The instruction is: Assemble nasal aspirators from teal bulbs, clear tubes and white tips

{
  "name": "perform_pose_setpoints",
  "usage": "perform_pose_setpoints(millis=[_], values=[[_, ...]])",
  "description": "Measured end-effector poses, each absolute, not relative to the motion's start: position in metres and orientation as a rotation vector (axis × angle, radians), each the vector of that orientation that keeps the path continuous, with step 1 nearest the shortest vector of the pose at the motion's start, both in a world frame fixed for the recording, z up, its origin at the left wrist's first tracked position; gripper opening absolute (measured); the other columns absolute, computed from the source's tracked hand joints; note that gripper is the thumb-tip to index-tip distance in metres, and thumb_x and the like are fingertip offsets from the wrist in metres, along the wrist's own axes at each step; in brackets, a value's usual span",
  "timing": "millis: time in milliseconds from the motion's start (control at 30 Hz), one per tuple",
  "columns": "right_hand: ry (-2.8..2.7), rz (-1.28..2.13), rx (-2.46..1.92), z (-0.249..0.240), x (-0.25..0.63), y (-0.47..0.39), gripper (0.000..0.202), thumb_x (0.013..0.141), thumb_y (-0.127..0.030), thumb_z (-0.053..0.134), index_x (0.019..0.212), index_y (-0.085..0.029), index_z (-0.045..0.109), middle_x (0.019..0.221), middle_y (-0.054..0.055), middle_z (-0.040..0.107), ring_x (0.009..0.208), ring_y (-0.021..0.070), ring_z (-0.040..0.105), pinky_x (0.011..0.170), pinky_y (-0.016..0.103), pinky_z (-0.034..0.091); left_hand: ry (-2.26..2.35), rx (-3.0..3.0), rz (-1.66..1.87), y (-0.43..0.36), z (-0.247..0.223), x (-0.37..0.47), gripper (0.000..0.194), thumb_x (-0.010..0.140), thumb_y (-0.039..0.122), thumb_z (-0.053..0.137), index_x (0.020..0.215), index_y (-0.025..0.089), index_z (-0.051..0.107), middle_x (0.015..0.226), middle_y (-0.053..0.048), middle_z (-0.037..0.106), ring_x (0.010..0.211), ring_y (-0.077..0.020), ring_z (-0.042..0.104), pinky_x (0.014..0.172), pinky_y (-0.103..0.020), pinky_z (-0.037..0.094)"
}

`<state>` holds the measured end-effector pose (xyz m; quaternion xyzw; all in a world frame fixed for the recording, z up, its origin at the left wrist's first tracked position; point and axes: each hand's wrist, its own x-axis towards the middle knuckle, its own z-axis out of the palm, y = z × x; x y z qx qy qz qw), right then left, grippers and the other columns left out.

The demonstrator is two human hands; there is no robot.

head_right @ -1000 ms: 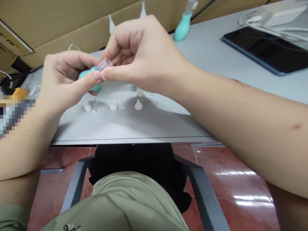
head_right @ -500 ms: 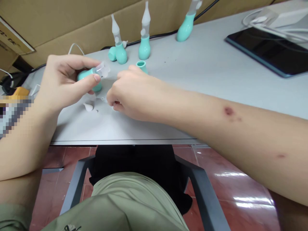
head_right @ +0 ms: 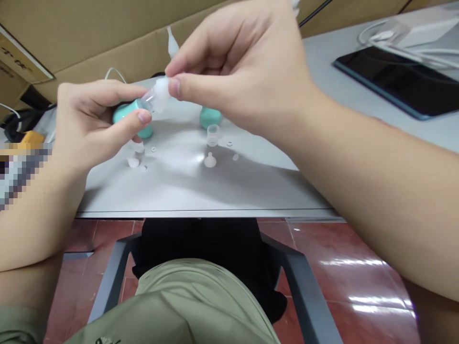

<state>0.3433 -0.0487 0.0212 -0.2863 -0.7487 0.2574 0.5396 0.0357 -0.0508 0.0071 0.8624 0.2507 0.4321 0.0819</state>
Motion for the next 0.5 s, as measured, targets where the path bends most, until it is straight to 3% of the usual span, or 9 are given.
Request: perform_pose_setpoints(millis=[167, 333, 500], values=[[-1.76, 0.654, -0.669, 0.022, 0.343, -0.06, 0.014, 0.101, -0.041, 0.115, 0.108, -0.033, 0.105, 0.108, -0.005, 0.098, 0.104, 0.0229, 0.097, 0.094, 0.037, 0.084, 0.776, 2.566, 1.267, -0.06, 0.014, 0.04, 0.059, 0.12, 0.085, 0.082, 0.136, 0.031, 0.097, 0.119, -0.008, 0.097, 0.105, -0.0285, 0.093, 0.096, -0.043, 0.075], [-1.804, 0.583, -0.796, 0.024, 0.347, -0.072, 0.018, 0.106, -0.044, 0.113, 0.118, -0.032, 0.107, 0.12, -0.006, 0.1, 0.118, 0.0303, 0.099, 0.109, 0.044, 0.087, 0.713, 2.627, 1.286, -0.052, 0.009, 0.036, 0.052, 0.118, 0.079, 0.09, 0.137, 0.031, 0.099, 0.12, -0.006, 0.1, 0.095, -0.0262, 0.09, 0.087, -0.042, 0.072], [-1.945, 0.42, -0.794, 0.023, 0.348, -0.074, 0.02, 0.116, -0.036, 0.104, 0.131, -0.023, 0.107, 0.123, -0.004, 0.1, 0.115, 0.0242, 0.097, 0.109, 0.038, 0.084, 0.669, 2.63, 1.334, -0.06, 0.011, 0.037, 0.036, 0.124, 0.063, 0.09, 0.137, 0.032, 0.103, 0.115, -0.004, 0.1, 0.09, -0.0248, 0.091, 0.081, -0.04, 0.071]])
